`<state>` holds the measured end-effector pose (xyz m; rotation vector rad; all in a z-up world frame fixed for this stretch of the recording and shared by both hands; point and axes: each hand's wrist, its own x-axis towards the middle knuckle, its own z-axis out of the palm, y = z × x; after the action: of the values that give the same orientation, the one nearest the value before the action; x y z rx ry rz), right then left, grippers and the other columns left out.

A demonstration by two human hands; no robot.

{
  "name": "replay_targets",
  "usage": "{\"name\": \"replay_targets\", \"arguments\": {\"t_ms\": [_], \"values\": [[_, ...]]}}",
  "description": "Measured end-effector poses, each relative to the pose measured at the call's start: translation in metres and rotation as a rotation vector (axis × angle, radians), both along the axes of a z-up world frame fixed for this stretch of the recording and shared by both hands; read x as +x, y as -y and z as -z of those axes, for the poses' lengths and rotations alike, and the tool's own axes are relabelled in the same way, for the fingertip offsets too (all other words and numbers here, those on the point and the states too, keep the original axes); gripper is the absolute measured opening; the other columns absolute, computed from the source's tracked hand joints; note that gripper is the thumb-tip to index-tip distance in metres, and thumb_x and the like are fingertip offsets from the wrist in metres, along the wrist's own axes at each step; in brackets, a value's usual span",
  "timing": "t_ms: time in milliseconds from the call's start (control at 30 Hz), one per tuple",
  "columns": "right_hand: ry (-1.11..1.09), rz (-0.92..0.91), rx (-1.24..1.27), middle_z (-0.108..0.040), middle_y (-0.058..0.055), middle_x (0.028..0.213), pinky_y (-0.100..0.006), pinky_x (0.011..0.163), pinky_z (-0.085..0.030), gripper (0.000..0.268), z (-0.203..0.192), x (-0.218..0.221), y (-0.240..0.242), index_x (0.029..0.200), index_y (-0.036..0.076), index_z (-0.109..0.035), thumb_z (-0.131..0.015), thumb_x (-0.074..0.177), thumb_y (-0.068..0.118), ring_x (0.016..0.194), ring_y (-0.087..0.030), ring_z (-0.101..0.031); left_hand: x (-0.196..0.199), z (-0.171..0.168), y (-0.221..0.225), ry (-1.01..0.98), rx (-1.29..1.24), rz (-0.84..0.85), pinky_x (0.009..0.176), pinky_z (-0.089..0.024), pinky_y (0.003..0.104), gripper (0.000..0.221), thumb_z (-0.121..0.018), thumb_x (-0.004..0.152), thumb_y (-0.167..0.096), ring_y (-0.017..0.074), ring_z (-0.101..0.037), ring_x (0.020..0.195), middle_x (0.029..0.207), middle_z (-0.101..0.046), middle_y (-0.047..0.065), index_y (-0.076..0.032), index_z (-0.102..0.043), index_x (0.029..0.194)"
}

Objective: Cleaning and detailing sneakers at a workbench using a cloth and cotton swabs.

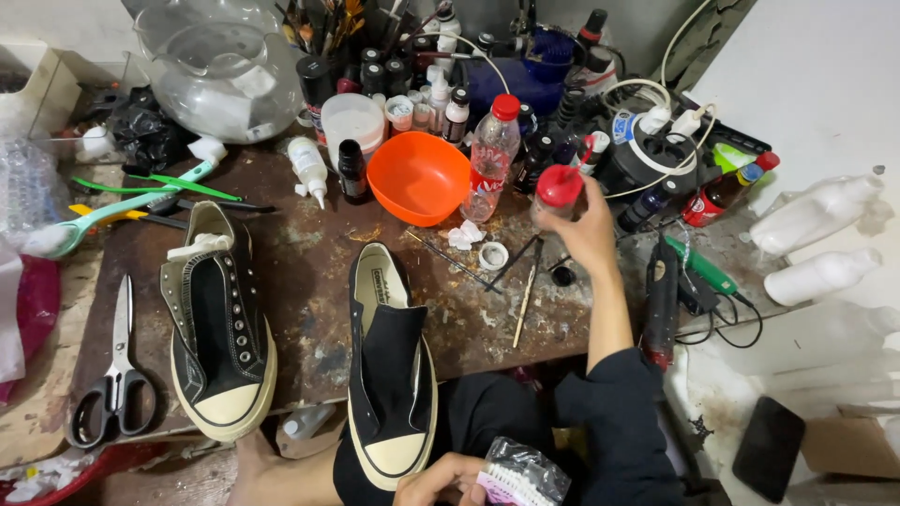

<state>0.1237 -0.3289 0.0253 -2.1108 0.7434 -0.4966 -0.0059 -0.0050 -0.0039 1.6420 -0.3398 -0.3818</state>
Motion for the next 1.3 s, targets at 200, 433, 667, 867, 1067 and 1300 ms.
{"name": "replay_targets", "arguments": {"t_ms": [200,433,667,867,1067,1300], "values": [[0.1,-0.01,0.128,-0.05,-0.014,0.135,-0.043,0.106,-0.036,0.084,0.026,0.02,0.014,0.136,0.011,-0.028,-0.079,0.069,0.017,0.121,-0.026,-0.051,-0.001,0.015,-0.002,0.036,0.048,-0.042,0.038,-0.04,0.012,0.019,-0.07,0.069,-0.037,-0.0036,-0.057,0.039,0.043,-0.066,-0.01,-0.022,-0.082,0.067],[0.4,-0.123,-0.042,-0.013,-0.032,0.148,-0.063,0.109,-0.021,0.115,0.009,0.018,0.015,0.15,0.013,-0.004,-0.085,0.068,0.006,0.135,-0.055,-0.016,0.002,0.012,0.001,0.084,0.04,-0.047,0.037,-0.037,0.013,0.021,-0.067,0.069,-0.036,-0.0027,-0.054,0.037,0.043,-0.065,-0.011,-0.022,-0.082,0.067],[0.308,-0.205,-0.455,-0.046,-0.007,0.132,-0.04,0.107,-0.031,0.072,0.005,0.018,0.025,0.135,0.018,-0.051,-0.082,0.07,0.016,0.125,-0.03,-0.043,0.001,0.013,0.004,0.043,0.07,-0.059,0.036,-0.037,0.014,0.026,-0.066,0.067,-0.042,-0.0019,-0.053,0.036,0.042,-0.064,-0.011,-0.023,-0.083,0.065],[0.308,-0.146,-0.491,-0.049,-0.014,0.132,-0.045,0.108,-0.029,0.07,0.02,0.018,0.025,0.137,0.015,-0.048,-0.079,0.075,0.013,0.129,-0.033,-0.041,0.0,0.013,0.002,0.009,0.114,-0.071,0.035,-0.036,0.015,0.029,-0.065,0.066,-0.047,-0.0012,-0.053,0.035,0.04,-0.064,-0.011,-0.024,-0.083,0.063],[0.282,-0.186,-0.602,-0.048,-0.012,0.137,-0.046,0.107,-0.033,0.052,0.007,0.019,0.014,0.134,0.007,-0.048,-0.069,0.087,0.013,0.132,-0.032,-0.036,0.005,-0.003,-0.001,-0.331,0.137,0.073,0.045,-0.042,0.019,0.019,-0.069,0.073,-0.024,0.0031,-0.061,0.046,0.049,-0.067,-0.006,-0.019,-0.087,0.077],[0.205,-0.076,-0.381,-0.018,-0.01,0.154,-0.06,0.112,-0.015,0.079,-0.018,-0.045,-0.044,0.146,0.019,-0.026,-0.073,0.084,0.024,0.142,-0.028,-0.019,0.02,-0.021,0.009,-0.251,0.047,0.087,0.036,-0.034,0.02,0.018,-0.062,0.081,-0.023,0.0023,-0.052,0.045,0.06,-0.074,-0.003,-0.015,-0.077,0.087]]}}
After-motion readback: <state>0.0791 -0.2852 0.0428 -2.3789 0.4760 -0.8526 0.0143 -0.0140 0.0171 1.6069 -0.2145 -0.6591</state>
